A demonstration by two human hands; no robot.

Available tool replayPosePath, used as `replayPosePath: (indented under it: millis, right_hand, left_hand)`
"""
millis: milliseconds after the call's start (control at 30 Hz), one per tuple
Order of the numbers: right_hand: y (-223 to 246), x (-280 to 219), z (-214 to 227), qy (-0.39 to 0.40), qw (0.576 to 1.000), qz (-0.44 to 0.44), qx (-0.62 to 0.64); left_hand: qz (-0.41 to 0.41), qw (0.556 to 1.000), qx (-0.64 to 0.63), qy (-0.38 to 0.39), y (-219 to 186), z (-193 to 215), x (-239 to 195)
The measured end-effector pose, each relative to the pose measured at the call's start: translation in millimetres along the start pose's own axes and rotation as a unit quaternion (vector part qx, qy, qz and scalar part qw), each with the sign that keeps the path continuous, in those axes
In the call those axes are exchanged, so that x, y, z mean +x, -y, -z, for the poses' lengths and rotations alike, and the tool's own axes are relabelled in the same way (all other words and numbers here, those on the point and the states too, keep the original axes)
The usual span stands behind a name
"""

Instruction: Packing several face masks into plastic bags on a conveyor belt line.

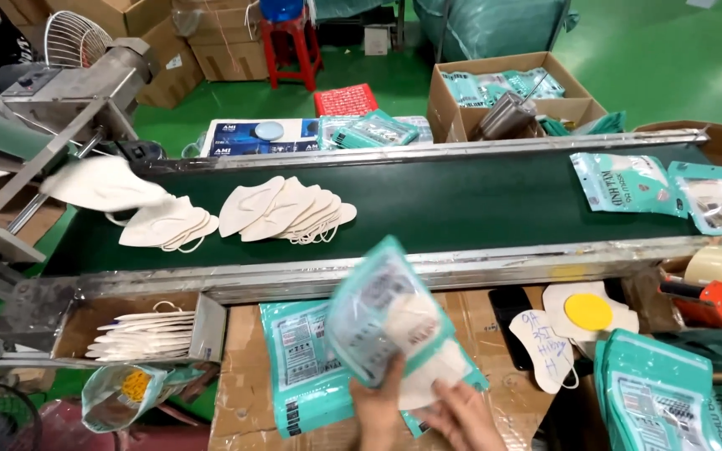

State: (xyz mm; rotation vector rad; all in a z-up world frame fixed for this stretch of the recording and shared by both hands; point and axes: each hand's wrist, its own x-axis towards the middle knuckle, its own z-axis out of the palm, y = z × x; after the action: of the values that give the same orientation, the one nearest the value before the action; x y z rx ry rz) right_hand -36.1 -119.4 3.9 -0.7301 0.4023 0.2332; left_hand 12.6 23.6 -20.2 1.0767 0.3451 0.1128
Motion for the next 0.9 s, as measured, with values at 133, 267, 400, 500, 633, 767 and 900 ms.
replayPosePath:
  millis: [133,267,400,500,633,767,900]
  right_hand:
    - [-22,29,49,-0.006,0.998,0.055,-0.026]
    - [-2,26,27,-0.04,0.987,0.148,0.049]
    - [42,-4,32,0.007,0.806,0.37,-0.463]
    - [57,-33,-18,-0.048,0.712,0.341,-0.612]
    - [65,-58,-80,-0.049,0.675,0.558,-0.48]
    - [58,-29,-42,-0.12,0.856,0.43,-0.261]
    - [57,-30,-18,-0.028,0.924,0.363,-0.119]
  left_hand:
    - [-0.028,0.979,0.081,0.187,-1,5,-16]
    - [-0.169,0.91,0.184,0.332,26,25,-74]
    - [-0.388,0.809,0.329,0.294,-111,14,-115]
    - [-0.526,0.692,0.427,0.248,-205,-34,-66]
    - [-0.416,0.785,0.348,0.299,-181,-22,-47]
    - [-0.281,0.928,0.164,0.183,-175,-12,-46]
    - [-0.144,0.96,0.206,0.123,-173,-10,-50]
